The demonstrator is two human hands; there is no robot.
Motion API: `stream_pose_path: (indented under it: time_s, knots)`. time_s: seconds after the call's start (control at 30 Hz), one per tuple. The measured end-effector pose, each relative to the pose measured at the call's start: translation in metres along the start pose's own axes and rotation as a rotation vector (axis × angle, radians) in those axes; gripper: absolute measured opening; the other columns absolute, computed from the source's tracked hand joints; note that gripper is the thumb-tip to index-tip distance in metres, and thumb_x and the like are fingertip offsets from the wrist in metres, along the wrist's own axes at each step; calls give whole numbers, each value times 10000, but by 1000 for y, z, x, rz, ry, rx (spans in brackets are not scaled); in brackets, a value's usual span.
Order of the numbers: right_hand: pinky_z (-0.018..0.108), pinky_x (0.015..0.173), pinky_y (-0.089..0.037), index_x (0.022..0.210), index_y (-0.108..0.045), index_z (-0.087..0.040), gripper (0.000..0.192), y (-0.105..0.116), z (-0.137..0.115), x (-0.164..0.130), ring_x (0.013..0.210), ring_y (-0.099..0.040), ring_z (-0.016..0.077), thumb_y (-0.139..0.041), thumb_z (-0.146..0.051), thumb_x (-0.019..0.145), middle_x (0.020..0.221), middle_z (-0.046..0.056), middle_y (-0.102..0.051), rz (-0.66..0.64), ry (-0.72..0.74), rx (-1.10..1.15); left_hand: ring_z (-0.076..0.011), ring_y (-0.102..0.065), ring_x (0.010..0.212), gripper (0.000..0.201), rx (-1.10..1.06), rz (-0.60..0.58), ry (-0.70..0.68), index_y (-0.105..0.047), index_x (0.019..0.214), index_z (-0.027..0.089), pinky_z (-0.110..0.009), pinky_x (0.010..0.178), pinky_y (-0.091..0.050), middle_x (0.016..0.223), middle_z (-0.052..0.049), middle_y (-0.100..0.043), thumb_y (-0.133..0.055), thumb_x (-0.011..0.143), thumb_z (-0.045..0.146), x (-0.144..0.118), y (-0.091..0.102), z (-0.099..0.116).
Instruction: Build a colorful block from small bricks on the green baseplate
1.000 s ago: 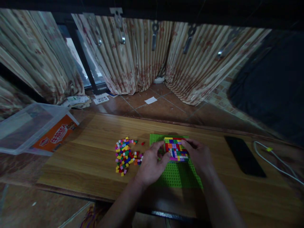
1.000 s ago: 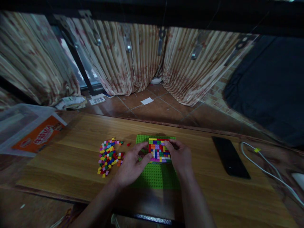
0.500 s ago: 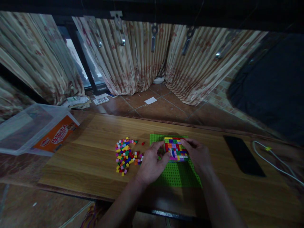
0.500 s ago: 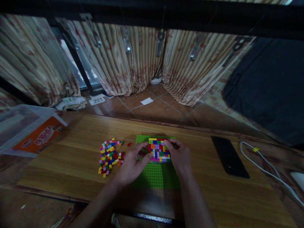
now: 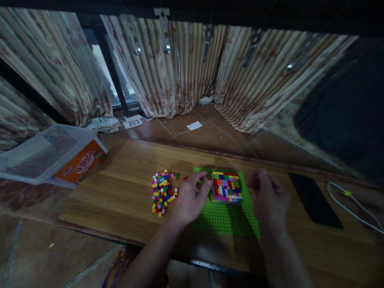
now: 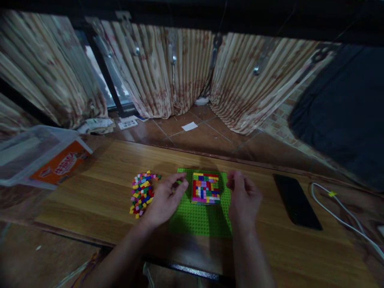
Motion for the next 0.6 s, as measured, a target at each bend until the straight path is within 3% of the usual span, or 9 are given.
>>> stream_pose_path:
  time_s: [0.13,0.23,0.3,0.4,0.6]
  knots:
    - [252,620,-465,719,-680,-168,235,-17,-51,-42,636,-584,122,-643,-355,857,673,-1,-630,-58,351,-110,-149,-640,800,287,-113,185,-4,-663,1081,158,-248,706,-509,946,-61,-702,-560,881,337,8,36,-1]
    - [251,704,-495,856,-696,-206,82,-56,-75,-98,760,-635,131,-618,-192,877,817,6,-687,-378,606,-201,-138,-636,750,276,-201,330,59,-672,1030,144,-233,653,-506,903,-51,-703,-586,851,335,12,64,-8]
    - [245,755,-506,961,-682,-208,147,-84,-74,-138,812,-651,130,-596,-122,879,881,17,-695,-662,710,-241,-128,-623,700,282,-254,413,92,-676,1005,134,-223,612,-495,851,-43,-698,-599,829,339,12,79,-11]
    - [242,737,-515,1004,-661,-199,197,-108,-51,-165,815,-660,137,-506,-108,921,893,38,-688,-866,681,-310,-109,-597,646,268,-303,486,97,-687,962,129,-210,580,-476,816,-36,-688,-612,800,329,11,94,-13]
    - [287,725,-517,984,-657,-195,181,-114,-12,-151,818,-667,175,-494,-157,917,888,46,-679,-847,561,-489,-87,-554,568,268,-373,517,92,-690,937,123,-212,555,-465,763,-11,-670,-646,763,321,11,106,-18]
Point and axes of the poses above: each hand's wrist, its own x-axis towards the middle knuckle, its own y-axis out of the back of the hand, z = x × y, the point moved 9 cm from there along x, towards the middle knuckle
